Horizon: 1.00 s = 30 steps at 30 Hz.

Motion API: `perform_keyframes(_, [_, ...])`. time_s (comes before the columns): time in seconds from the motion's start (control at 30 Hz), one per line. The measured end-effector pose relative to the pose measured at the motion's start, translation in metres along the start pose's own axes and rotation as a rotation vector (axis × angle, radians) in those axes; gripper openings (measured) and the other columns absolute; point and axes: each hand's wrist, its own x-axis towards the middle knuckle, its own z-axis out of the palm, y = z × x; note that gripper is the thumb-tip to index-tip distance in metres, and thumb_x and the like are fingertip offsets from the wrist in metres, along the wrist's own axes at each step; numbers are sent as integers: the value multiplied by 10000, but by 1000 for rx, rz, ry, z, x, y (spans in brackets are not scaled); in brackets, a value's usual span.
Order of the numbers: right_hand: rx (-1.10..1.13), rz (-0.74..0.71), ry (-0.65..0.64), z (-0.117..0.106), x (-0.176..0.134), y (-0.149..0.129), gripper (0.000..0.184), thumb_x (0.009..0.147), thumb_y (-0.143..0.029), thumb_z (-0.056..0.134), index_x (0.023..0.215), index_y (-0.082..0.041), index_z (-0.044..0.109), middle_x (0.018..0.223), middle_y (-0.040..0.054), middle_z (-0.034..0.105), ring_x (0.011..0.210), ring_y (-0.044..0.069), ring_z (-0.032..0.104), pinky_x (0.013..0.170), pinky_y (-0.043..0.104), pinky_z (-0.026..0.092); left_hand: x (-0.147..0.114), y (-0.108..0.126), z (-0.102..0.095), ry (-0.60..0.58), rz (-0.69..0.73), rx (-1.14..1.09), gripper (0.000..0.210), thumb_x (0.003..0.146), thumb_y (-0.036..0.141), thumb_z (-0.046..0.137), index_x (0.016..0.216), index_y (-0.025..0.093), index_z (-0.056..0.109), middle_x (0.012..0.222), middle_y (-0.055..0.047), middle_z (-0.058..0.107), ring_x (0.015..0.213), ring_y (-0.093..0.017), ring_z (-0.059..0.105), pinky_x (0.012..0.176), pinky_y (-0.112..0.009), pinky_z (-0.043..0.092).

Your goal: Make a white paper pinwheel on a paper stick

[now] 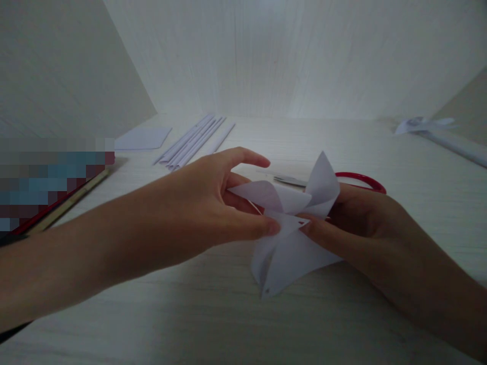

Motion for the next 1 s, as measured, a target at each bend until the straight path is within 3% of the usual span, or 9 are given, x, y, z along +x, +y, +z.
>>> perform_keyframes(0.33, [-42, 7, 7, 0, 1, -3, 174, 773, -185, 659, 936, -210, 717, 781, -35, 739, 650, 91, 690, 516, 78, 518, 1, -2, 7, 51, 24, 6, 503, 748, 180, 609, 1225, 315, 524, 968, 10, 739, 863, -218, 708, 645, -261, 565])
perform_keyframes(0.57, [-33, 18, 10, 0, 1, -1, 162, 768, -192, 660, 915, -215, 723, 780, -30, 739, 646, 103, 693, 503, 92, 525, 2, -2, 8, 106, 81, 61, 454, 740, 192, 634, 1166, 332, 558, 894, 44, 740, 787, -182, 719, 593, -222, 557])
perform_keyframes(1.0, [20, 16, 15, 2, 1, -1, 180, 735, -151, 686, 875, -250, 739, 763, -45, 733, 618, 102, 680, 492, 96, 518, 2, -2, 11, 136, 37, 4, 544, 704, 208, 632, 1231, 296, 532, 836, 25, 744, 688, -185, 704, 525, -214, 505])
